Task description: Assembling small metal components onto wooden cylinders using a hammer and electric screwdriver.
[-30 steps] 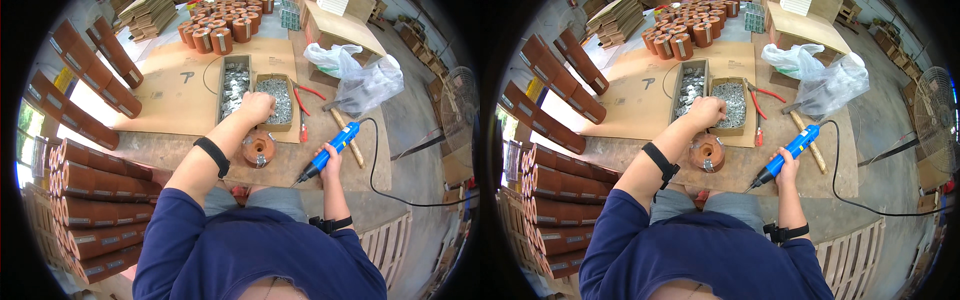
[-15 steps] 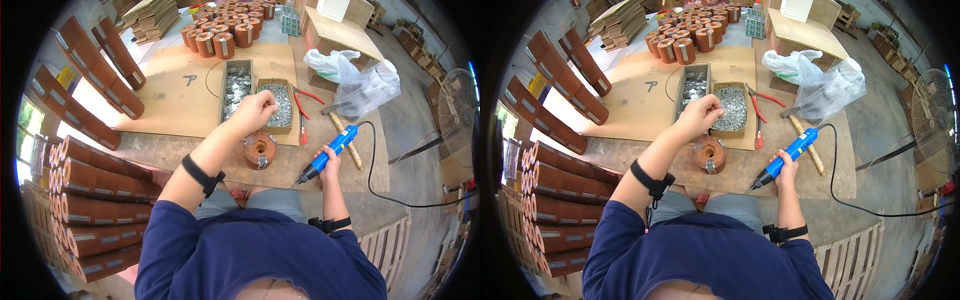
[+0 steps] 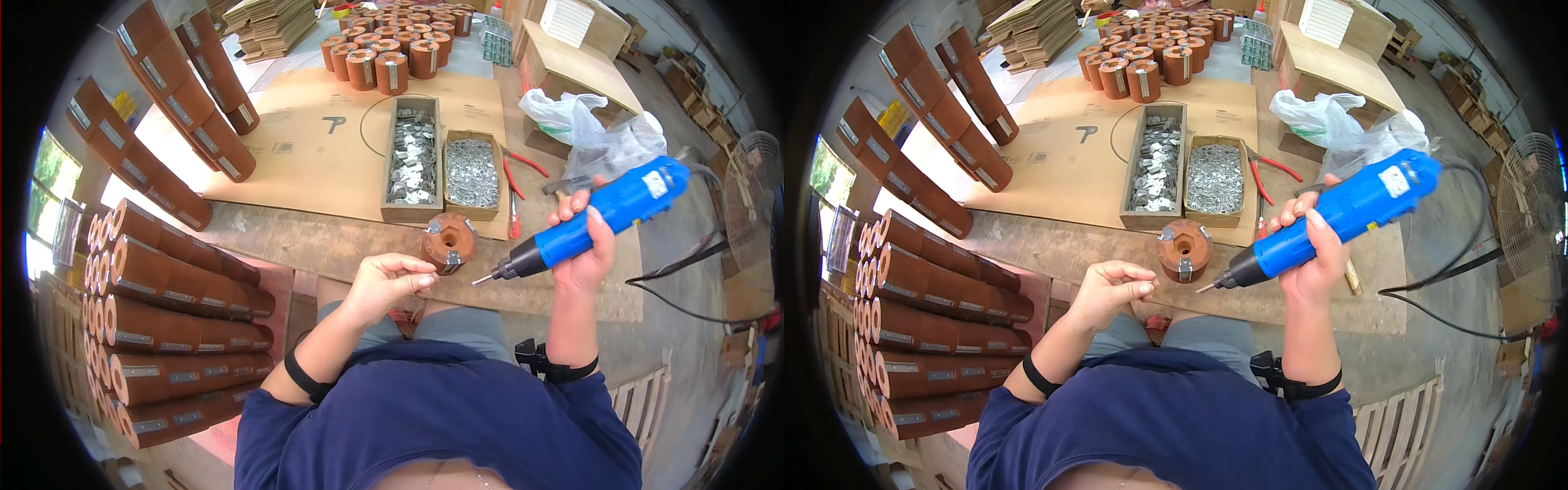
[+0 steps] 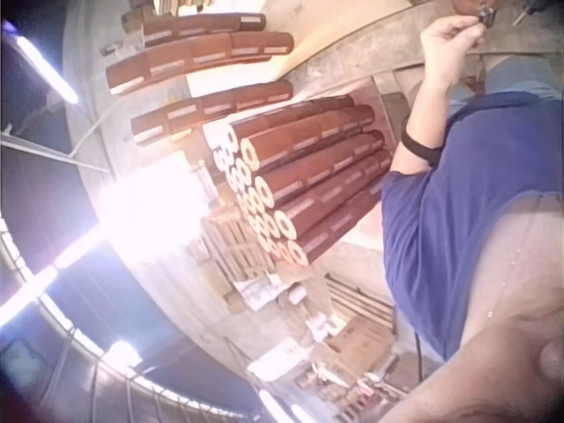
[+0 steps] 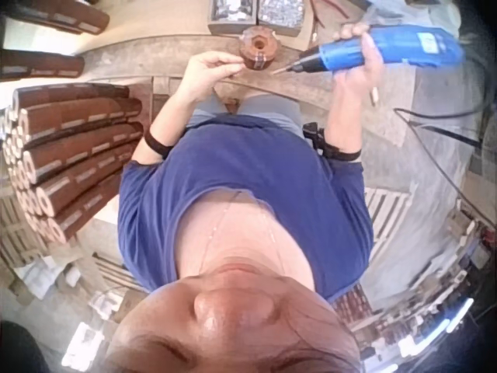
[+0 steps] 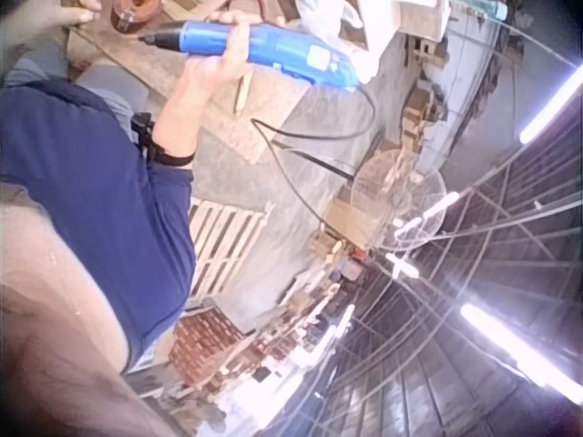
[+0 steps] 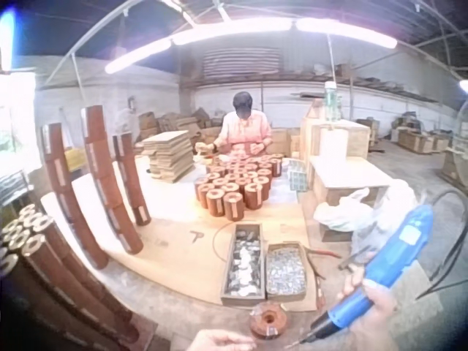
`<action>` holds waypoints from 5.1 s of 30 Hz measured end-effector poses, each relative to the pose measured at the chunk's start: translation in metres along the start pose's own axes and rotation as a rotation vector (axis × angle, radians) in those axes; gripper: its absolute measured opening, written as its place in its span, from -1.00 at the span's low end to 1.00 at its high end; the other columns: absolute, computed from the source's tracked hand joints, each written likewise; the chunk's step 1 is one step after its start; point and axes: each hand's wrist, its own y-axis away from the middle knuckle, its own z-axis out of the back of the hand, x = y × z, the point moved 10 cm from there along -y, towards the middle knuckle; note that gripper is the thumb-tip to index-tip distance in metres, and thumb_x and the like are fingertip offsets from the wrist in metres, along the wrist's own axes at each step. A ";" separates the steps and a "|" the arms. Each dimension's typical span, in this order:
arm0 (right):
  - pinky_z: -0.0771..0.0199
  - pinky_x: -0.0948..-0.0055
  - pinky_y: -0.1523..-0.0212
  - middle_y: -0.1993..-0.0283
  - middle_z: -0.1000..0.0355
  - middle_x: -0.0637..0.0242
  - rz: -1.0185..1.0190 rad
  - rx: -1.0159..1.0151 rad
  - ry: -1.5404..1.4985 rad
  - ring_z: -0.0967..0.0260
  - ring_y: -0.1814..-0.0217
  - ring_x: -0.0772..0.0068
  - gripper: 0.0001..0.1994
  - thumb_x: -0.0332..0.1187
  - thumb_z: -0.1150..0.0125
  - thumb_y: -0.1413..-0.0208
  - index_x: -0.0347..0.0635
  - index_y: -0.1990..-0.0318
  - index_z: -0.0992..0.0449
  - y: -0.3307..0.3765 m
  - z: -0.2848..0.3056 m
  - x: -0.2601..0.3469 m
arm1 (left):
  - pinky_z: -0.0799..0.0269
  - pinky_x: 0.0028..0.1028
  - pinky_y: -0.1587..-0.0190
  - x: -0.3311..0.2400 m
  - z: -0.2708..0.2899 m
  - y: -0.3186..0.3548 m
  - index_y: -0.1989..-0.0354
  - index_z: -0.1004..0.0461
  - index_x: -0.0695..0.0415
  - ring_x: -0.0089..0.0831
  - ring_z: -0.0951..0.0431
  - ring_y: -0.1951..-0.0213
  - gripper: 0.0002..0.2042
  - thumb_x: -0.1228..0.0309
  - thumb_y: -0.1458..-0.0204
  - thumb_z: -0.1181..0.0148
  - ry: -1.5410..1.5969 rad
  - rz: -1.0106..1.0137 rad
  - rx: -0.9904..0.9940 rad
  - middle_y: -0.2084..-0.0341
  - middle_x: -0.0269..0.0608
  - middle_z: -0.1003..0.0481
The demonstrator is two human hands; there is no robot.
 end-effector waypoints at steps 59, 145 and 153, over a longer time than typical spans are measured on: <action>-0.41 0.49 0.35 0.42 -0.34 0.22 0.312 0.322 0.564 -0.36 0.41 0.46 -0.42 -0.68 -0.09 0.15 -0.34 -0.08 -0.04 0.013 -0.103 -0.016 | 0.03 -0.09 -0.13 -0.027 -0.046 -0.013 0.24 -0.42 0.19 0.04 -0.08 -0.11 -0.72 0.64 0.20 0.00 -1.090 -0.725 -0.064 -0.07 -0.08 -0.21; -0.39 0.48 0.39 0.44 -0.35 0.27 0.055 0.438 0.336 -0.36 0.44 0.46 -0.47 -0.60 -0.15 0.24 -0.33 0.02 -0.16 -0.006 -0.102 -0.052 | -0.27 -0.34 -0.02 0.010 -0.037 -0.038 -0.06 -0.13 0.23 -0.27 -0.35 0.01 -0.23 0.44 0.41 -0.44 -0.787 -0.284 0.025 0.10 -0.05 -0.33; -0.43 0.35 0.45 0.46 -0.30 0.17 0.125 0.122 0.088 -0.34 0.50 0.34 -0.53 -0.53 -0.09 0.18 -0.32 0.02 -0.15 -0.024 -0.032 -0.007 | -0.28 -0.36 -0.04 0.004 -0.036 -0.035 -0.05 -0.17 0.19 -0.20 -0.31 -0.05 -0.23 0.36 0.43 -0.44 -0.877 -0.432 0.037 -0.01 -0.04 -0.25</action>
